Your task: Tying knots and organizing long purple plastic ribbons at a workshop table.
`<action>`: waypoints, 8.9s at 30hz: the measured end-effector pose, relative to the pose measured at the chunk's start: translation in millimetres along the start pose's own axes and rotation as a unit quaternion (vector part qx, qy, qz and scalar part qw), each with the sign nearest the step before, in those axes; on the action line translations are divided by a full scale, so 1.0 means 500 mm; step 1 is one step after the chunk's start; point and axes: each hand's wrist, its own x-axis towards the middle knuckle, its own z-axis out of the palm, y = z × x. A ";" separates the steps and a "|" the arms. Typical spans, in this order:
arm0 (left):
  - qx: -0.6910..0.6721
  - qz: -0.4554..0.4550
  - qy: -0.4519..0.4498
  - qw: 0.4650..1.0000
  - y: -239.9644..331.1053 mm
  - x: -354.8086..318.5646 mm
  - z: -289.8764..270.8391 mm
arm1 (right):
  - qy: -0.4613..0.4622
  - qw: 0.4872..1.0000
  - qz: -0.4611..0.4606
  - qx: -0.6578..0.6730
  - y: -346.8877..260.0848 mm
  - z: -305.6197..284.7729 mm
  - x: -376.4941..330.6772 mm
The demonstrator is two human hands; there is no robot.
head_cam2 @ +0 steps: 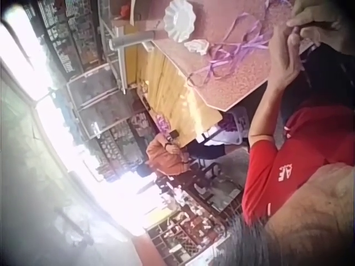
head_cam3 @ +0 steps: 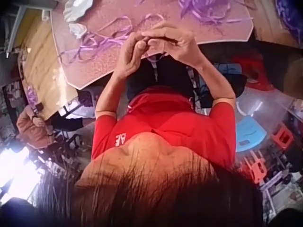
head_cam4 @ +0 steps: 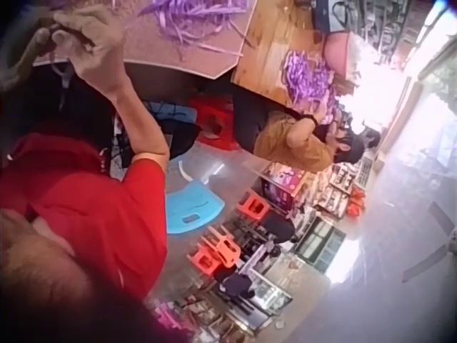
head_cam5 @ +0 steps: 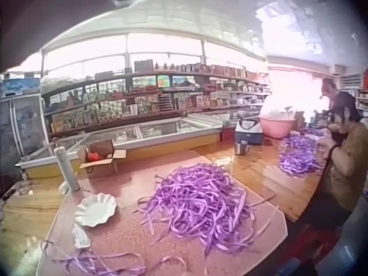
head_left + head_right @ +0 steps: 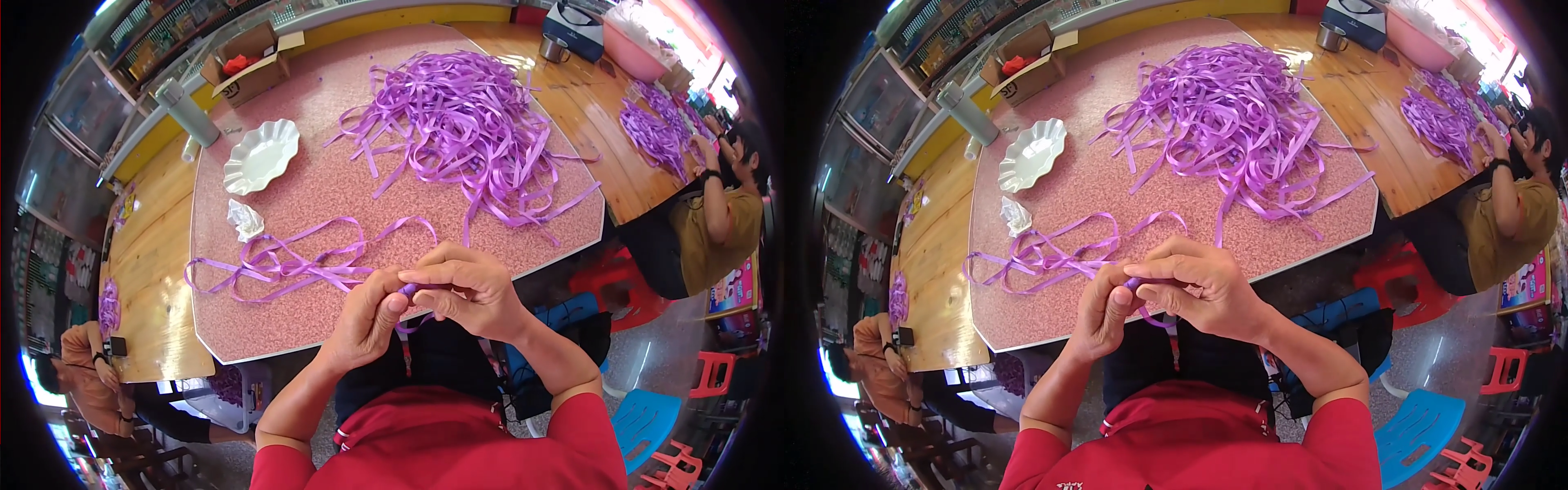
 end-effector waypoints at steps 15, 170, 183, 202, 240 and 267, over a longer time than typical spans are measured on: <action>0.045 0.056 -0.052 0.996 -0.005 0.002 -0.016 | -0.057 0.996 -0.026 -0.058 -0.020 -0.023 0.018; -0.069 -0.211 0.010 0.975 -0.076 0.063 -0.084 | 0.036 0.923 -0.154 -0.351 0.058 -0.005 0.112; -0.016 -0.225 -0.090 0.970 -0.033 -0.009 -0.127 | 0.001 0.995 -0.012 -0.101 0.048 0.036 0.064; 0.345 0.150 0.067 0.924 -0.034 0.042 -0.102 | 0.045 0.972 0.215 0.082 0.082 0.046 0.082; -0.189 -0.068 0.140 0.970 -0.036 0.024 -0.039 | 0.106 0.958 -0.164 -0.211 0.088 0.050 0.089; 0.048 -0.005 0.197 0.979 -0.066 0.026 -0.040 | 0.099 0.990 0.082 0.063 0.062 0.060 0.099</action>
